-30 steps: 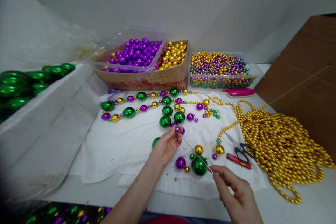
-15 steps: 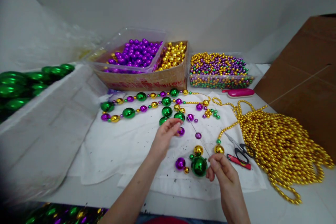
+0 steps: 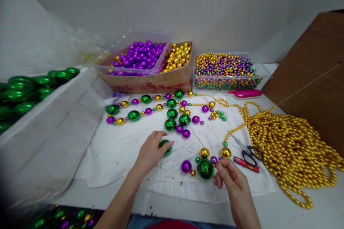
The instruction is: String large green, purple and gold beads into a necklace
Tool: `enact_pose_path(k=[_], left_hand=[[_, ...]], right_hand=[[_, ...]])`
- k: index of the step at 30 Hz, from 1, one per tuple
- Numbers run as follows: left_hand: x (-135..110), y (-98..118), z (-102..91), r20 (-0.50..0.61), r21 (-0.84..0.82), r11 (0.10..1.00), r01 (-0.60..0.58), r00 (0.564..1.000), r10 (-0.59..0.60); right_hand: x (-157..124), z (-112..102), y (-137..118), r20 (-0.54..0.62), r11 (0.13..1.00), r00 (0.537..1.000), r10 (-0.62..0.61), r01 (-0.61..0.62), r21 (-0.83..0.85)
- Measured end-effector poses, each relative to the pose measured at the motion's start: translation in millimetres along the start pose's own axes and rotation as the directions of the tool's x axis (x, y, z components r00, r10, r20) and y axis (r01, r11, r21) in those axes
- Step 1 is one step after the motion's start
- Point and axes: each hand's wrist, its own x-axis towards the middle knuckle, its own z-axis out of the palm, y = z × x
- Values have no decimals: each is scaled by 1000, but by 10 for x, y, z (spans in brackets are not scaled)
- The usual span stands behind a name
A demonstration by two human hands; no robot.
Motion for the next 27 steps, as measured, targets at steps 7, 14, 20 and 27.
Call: enact_pose_path(k=[7,14,20,27], left_hand=[[-125,-82,-28,148,-498,850,172,983,-112],[38,6,90,44,-780,620,85,996,-82],[-36,80,204,-126,-631,769,-103,992,29],[-62,149,190,-122,-661,745,-86,992,6]], right_hand=[[-49,107,-94,123,995,992,31,-19,-94],[-135,193,-148,46,971,999,30,-18,-239],[-303,191,-254,-46,949,998,52,-64,-308],[-439,184,-392,-94,933,996,-2,-32,-358]])
